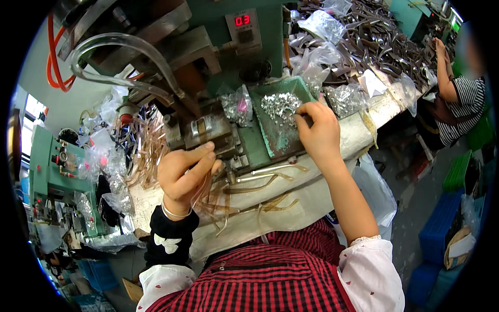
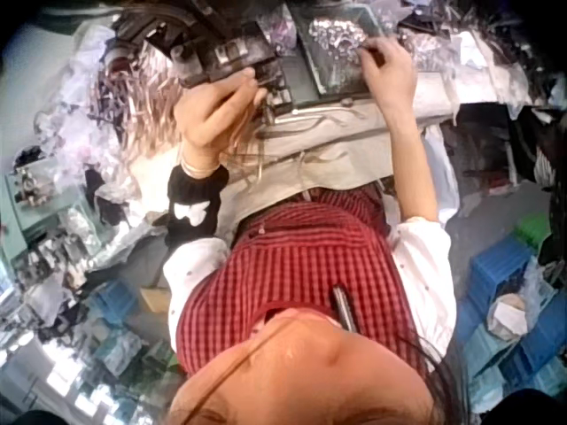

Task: The person repeatedly picks small metal components from a tray and places them into a press machine, then removes the processed parts and sets them aside. The cycle of loading, pressing, and unloading continues throughout the clip.

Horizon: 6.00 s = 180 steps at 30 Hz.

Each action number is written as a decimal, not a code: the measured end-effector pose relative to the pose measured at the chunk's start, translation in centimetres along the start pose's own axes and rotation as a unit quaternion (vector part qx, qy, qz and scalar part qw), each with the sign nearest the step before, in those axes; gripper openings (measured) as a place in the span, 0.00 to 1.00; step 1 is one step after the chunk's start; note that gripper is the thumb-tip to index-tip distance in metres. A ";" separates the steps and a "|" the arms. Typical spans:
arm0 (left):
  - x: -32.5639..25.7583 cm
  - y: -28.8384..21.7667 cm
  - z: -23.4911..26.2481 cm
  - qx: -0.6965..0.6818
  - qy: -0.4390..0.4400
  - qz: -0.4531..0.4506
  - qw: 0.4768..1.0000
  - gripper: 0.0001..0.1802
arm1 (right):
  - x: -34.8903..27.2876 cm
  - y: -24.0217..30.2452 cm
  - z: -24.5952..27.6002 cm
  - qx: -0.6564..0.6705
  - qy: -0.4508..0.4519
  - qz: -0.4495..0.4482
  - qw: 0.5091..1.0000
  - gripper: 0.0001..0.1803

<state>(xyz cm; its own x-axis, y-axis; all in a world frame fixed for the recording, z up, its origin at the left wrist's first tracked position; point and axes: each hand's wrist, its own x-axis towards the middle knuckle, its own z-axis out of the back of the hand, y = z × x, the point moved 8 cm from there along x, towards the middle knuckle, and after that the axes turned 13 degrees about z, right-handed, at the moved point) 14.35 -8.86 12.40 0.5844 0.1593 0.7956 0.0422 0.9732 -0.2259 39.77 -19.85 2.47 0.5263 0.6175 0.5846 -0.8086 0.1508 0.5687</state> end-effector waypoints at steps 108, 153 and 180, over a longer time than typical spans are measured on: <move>-8.7 19.2 4.8 0.325 0.039 0.393 0.859 0.13 | 0.8 2.0 -4.0 0.050 -0.048 0.026 0.997 0.07; 2.8 8.4 7.5 -0.235 -0.232 0.315 0.890 0.07 | 2.6 13.6 -9.0 0.527 -0.050 -0.154 0.834 0.25; -0.3 0.3 0.0 0.006 -0.020 0.049 0.999 0.17 | -2.1 1.7 -1.2 -0.143 0.053 -0.004 0.988 0.07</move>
<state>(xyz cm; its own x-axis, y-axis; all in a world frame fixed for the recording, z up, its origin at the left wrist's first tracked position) 14.17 -8.63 12.04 0.5524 0.2600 0.7920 -0.0230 0.9545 -0.2973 36.94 -19.98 1.53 0.5147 0.6904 0.5084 -0.8538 0.3585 0.3776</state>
